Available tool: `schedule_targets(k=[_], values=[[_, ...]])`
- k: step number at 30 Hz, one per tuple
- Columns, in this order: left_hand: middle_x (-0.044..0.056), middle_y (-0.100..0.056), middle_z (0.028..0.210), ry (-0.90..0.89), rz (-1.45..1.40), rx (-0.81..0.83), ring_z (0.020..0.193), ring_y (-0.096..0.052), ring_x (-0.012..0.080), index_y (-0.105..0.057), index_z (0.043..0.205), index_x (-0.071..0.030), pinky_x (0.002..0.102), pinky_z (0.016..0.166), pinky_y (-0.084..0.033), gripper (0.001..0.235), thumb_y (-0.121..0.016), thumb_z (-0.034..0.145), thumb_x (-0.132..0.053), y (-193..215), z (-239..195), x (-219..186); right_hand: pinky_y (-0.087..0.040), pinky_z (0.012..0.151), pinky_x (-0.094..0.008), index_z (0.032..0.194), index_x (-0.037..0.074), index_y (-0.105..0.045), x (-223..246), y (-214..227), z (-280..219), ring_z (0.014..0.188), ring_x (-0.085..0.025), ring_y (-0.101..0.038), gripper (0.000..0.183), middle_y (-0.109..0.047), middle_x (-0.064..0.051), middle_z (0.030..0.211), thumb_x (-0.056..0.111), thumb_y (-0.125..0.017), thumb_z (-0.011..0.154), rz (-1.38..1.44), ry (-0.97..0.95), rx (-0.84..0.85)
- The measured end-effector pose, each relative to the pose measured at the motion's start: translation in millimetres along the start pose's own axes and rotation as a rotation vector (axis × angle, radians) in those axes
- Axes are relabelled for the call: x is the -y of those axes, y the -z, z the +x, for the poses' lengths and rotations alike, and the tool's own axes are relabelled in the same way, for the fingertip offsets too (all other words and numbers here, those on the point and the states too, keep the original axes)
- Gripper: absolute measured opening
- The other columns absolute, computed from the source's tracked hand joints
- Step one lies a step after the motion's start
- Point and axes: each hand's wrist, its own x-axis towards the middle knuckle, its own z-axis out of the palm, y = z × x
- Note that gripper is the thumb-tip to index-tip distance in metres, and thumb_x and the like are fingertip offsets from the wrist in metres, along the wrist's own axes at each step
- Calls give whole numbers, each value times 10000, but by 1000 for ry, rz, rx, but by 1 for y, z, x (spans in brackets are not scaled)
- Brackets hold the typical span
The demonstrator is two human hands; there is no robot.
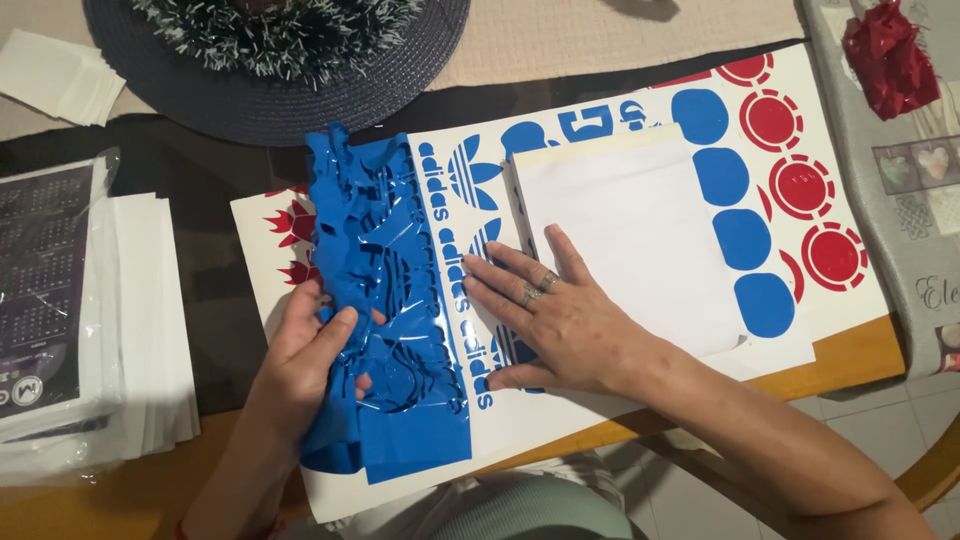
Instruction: Peeling excess vinyl from a sticker sheet and organizing the finished labels
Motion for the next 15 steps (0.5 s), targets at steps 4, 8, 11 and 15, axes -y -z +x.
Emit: schedule_targets(k=[4, 8, 11, 15], values=[[155, -758, 1297, 43, 48, -49, 976, -727, 329, -454, 1632, -221, 451, 735, -625, 617, -516, 1024, -304, -4, -7, -11, 71, 1303, -656, 1707, 134, -329, 0, 0, 0, 1675, -335, -166, 1005, -291, -104, 1792, 829, -478, 997, 6, 0, 9], [147, -746, 1287, 15, 36, -18, 762, -669, 292, -445, 1626, -220, 428, 651, -602, 630, -531, 1011, -324, -2, -6, -10, 70, 1301, -662, 1706, 130, -330, 0, 1, 0, 1674, -343, -170, 1010, -293, -112, 1791, 831, -483, 995, 6, 2, 7], [147, -758, 1299, 23, 59, -44, 867, -701, 301, -469, 1597, -209, 431, 678, -611, 603, -532, 1009, -324, -4, -8, -13, 70, 1300, -661, 1705, 131, -333, 0, 2, 0, 1673, -344, -172, 1007, -295, -113, 1789, 831, -480, 996, 4, 1, 9], [154, -778, 1241, -9, 66, -42, 768, -665, 280, -519, 1539, -180, 401, 600, -575, 525, -541, 1027, -291, -1, -8, -12, 81, 1304, -653, 1708, 141, -328, 0, 0, 0, 1678, -334, -155, 1003, -276, -104, 1797, 829, -486, 996, -15, -1, 9]])
